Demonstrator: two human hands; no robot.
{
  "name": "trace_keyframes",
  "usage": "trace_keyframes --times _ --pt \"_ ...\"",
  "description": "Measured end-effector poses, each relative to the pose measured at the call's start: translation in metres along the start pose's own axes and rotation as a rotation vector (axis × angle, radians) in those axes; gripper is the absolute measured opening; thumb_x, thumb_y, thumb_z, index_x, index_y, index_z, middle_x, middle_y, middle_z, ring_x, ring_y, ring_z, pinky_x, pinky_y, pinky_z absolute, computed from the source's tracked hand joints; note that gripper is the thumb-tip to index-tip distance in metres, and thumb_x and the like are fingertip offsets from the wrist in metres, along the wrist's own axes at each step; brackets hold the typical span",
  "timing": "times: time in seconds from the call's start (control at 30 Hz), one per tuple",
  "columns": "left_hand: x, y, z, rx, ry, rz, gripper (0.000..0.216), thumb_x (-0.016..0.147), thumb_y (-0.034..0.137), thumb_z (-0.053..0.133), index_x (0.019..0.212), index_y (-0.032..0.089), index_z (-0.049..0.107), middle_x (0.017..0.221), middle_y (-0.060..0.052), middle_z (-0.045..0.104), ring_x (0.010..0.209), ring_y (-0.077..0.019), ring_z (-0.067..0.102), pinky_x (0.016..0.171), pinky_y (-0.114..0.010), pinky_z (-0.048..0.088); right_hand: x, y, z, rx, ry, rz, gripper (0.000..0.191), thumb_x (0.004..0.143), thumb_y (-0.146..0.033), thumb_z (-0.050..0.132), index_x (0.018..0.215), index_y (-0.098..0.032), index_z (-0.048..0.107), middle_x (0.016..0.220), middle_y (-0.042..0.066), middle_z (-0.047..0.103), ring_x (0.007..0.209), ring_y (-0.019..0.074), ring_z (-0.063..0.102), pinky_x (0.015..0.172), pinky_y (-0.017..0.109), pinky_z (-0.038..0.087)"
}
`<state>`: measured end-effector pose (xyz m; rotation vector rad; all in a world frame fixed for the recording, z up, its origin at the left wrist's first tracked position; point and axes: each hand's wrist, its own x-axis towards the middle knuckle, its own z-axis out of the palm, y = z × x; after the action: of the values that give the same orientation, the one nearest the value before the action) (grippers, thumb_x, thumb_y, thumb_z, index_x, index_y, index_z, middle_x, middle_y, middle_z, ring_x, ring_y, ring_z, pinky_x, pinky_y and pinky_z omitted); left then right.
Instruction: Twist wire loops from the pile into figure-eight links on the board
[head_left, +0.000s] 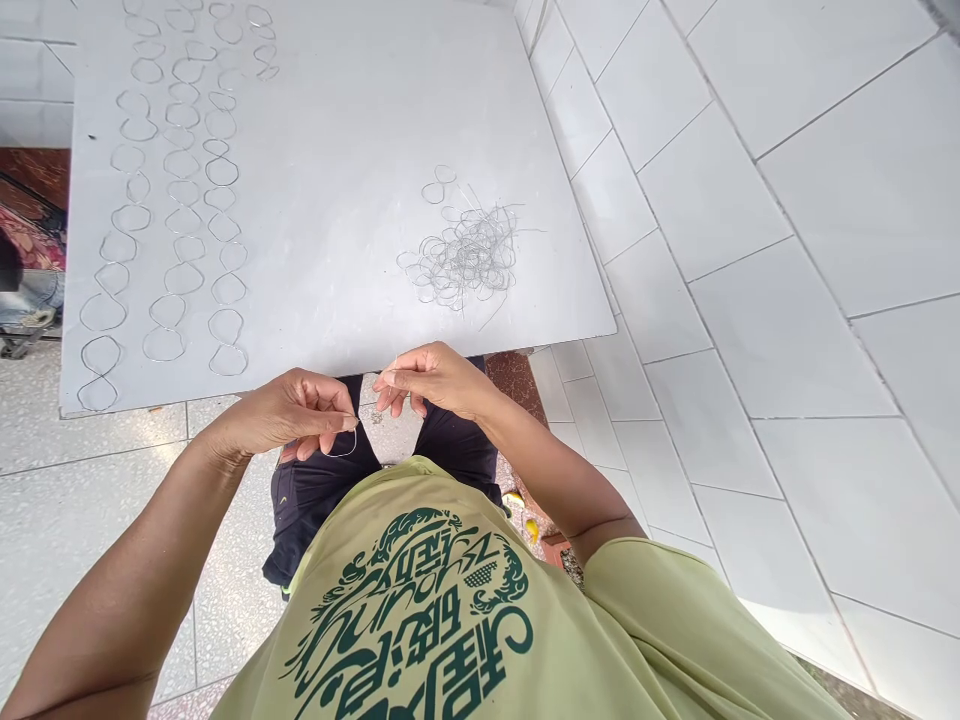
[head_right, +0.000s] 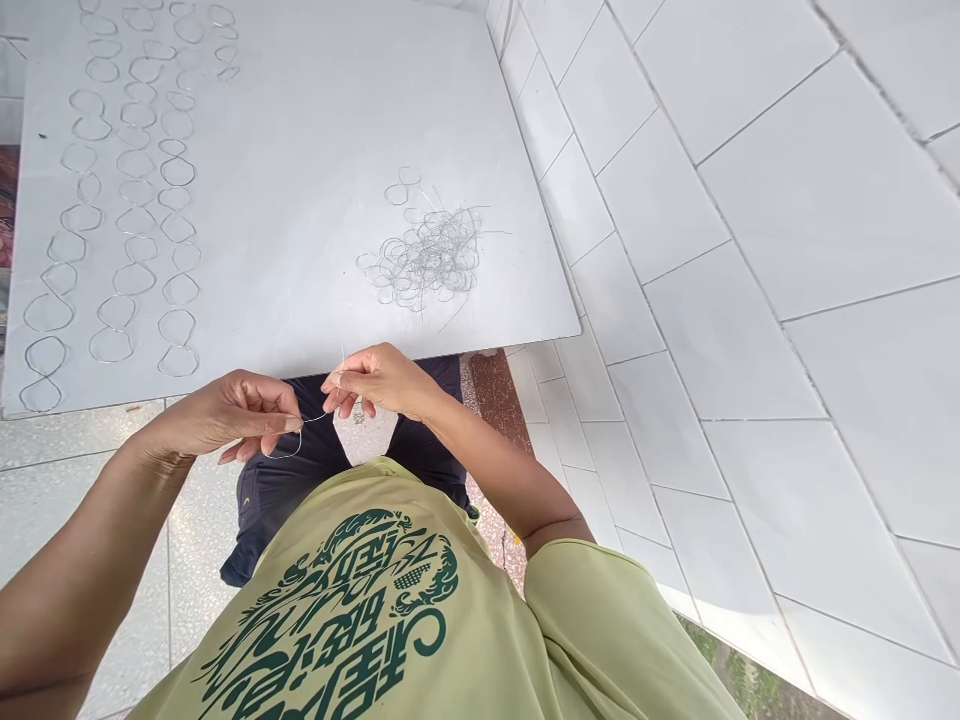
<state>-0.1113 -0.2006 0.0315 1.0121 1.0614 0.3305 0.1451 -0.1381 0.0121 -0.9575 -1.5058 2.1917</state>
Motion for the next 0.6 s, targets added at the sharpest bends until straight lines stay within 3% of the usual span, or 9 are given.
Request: trace_keyframes --times 0.2,0.47,0.53,0.6 --pt "-0.003 -0.006 -0.008 -0.03 0.001 0.032 0.029 0.08 0.046 0.089 0.074 0.022 0.076 0.056 -0.003 0.068 0.034 -0.0105 0.052 0.029 -0.017 0.035 -0.001 0.001 -0.005 0.166 -0.017 -0.071 0.054 0.094 -0.063 0.076 0.088 -0.01 0.081 0.089 0.015 0.081 0.071 0.0162 0.073 0.046 0.019 0.046" --pt "0.001 -0.001 -0.001 -0.017 -0.142 -0.026 0.028 0.078 0.043 0.091 0.069 0.022 0.075 0.055 -0.004 0.067 0.036 -0.0115 0.053 0.03 -0.017 0.035 0.005 0.006 -0.003 0.135 -0.16 0.018 0.059 0.094 -0.064 0.076 0.071 -0.009 0.076 0.071 0.013 0.076 0.057 0.0133 0.067 0.045 0.019 0.044" --pt "0.003 0.0 0.0 -0.021 -0.131 -0.014 0.027 0.078 0.043 0.091 0.071 0.021 0.076 0.056 -0.005 0.068 0.037 -0.0113 0.054 0.03 -0.017 0.035 0.005 0.003 -0.006 0.134 -0.143 0.031 0.059 0.093 -0.065 0.076 0.078 -0.009 0.077 0.077 0.014 0.078 0.062 0.0145 0.069 0.044 0.019 0.043" --pt "0.006 -0.002 -0.001 -0.045 -0.056 0.022 0.027 0.079 0.043 0.091 0.073 0.021 0.076 0.057 -0.004 0.068 0.037 -0.0105 0.053 0.031 -0.017 0.035 0.002 0.003 -0.009 0.177 -0.112 0.012 0.059 0.094 -0.068 0.074 0.098 -0.009 0.079 0.094 0.015 0.081 0.075 0.0179 0.074 0.046 0.019 0.047"
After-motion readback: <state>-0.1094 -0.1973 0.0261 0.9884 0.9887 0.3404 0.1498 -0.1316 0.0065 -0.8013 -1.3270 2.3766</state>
